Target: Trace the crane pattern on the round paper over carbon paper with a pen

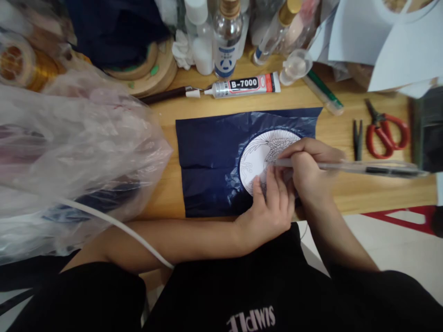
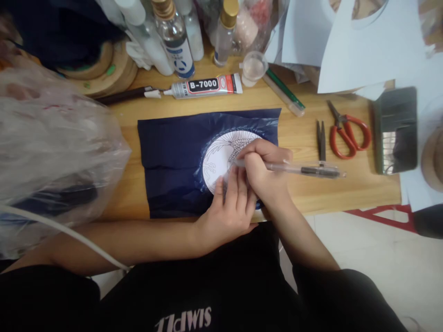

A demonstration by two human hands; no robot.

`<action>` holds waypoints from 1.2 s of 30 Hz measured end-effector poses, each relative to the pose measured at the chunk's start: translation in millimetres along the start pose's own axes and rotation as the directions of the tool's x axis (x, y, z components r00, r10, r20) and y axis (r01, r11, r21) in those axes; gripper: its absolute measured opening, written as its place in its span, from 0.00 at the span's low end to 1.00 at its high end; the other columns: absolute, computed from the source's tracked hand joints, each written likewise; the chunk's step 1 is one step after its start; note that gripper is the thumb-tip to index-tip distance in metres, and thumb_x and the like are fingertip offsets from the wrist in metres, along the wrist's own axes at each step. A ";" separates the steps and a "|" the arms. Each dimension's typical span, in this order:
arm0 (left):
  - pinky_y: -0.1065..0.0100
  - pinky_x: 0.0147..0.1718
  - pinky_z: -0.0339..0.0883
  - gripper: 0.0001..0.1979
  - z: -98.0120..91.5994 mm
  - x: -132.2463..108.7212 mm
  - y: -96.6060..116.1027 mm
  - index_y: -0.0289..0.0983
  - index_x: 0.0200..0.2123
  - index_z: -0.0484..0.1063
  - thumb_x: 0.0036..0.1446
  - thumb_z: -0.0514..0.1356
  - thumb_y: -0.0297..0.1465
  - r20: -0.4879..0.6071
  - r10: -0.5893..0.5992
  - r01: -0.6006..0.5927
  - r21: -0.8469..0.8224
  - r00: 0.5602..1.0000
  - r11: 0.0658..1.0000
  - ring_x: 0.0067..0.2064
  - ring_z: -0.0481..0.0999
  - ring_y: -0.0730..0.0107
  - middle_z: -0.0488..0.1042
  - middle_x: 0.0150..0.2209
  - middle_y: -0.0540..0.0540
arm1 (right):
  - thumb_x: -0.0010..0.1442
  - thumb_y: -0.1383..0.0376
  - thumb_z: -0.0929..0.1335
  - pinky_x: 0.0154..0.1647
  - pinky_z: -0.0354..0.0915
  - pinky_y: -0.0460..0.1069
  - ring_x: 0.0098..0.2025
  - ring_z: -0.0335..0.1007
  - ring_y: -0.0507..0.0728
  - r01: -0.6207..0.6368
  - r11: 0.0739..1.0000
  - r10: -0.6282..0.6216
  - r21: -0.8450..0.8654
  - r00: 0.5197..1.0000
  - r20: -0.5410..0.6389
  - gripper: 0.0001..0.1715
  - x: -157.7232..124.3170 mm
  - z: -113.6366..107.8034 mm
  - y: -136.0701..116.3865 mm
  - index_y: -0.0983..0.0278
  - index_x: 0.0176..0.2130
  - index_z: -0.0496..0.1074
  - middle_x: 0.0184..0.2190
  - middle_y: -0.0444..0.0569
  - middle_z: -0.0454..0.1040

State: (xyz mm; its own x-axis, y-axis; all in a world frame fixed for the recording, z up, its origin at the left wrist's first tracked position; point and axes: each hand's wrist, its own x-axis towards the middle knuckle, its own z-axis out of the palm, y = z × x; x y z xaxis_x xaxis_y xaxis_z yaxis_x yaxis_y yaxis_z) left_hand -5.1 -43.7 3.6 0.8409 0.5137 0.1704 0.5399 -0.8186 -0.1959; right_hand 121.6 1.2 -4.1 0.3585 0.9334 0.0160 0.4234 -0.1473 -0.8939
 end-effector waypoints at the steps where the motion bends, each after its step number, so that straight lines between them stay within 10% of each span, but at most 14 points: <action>1: 0.51 0.46 0.70 0.31 0.2 0.2 0.1 0.22 0.55 0.68 0.66 0.45 0.44 -0.006 -0.003 0.003 -0.001 1.000 1.000 0.53 0.73 0.42 0.72 0.52 0.26 | 0.47 0.75 0.61 0.22 0.61 0.46 0.20 0.66 0.50 0.000 1.000 0.000 0.002 1.000 0.001 0.15 0.0 -0.1 0.0 0.60 0.20 0.72 0.16 0.39 0.69; 36: 0.52 0.46 0.70 0.31 -0.8 0.4 -0.2 0.21 0.55 0.68 0.66 0.45 0.43 0.009 0.003 -0.003 -0.007 1.000 1.000 0.54 0.73 0.42 0.71 0.53 0.26 | 0.45 0.74 0.61 0.20 0.59 0.44 0.19 0.64 0.48 0.044 0.999 -0.044 -0.020 0.999 -0.020 0.13 1.8 1.4 -3.5 0.63 0.19 0.72 0.15 0.41 0.70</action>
State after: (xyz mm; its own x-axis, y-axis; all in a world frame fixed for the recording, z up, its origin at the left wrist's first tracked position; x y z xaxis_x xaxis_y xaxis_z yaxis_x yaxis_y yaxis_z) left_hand -4.9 -43.5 4.5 0.8427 0.5136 0.1615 0.5373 -0.8217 -0.1900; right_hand 119.6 3.9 -1.6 0.3559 0.9323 0.0644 0.4554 -0.1128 -0.8831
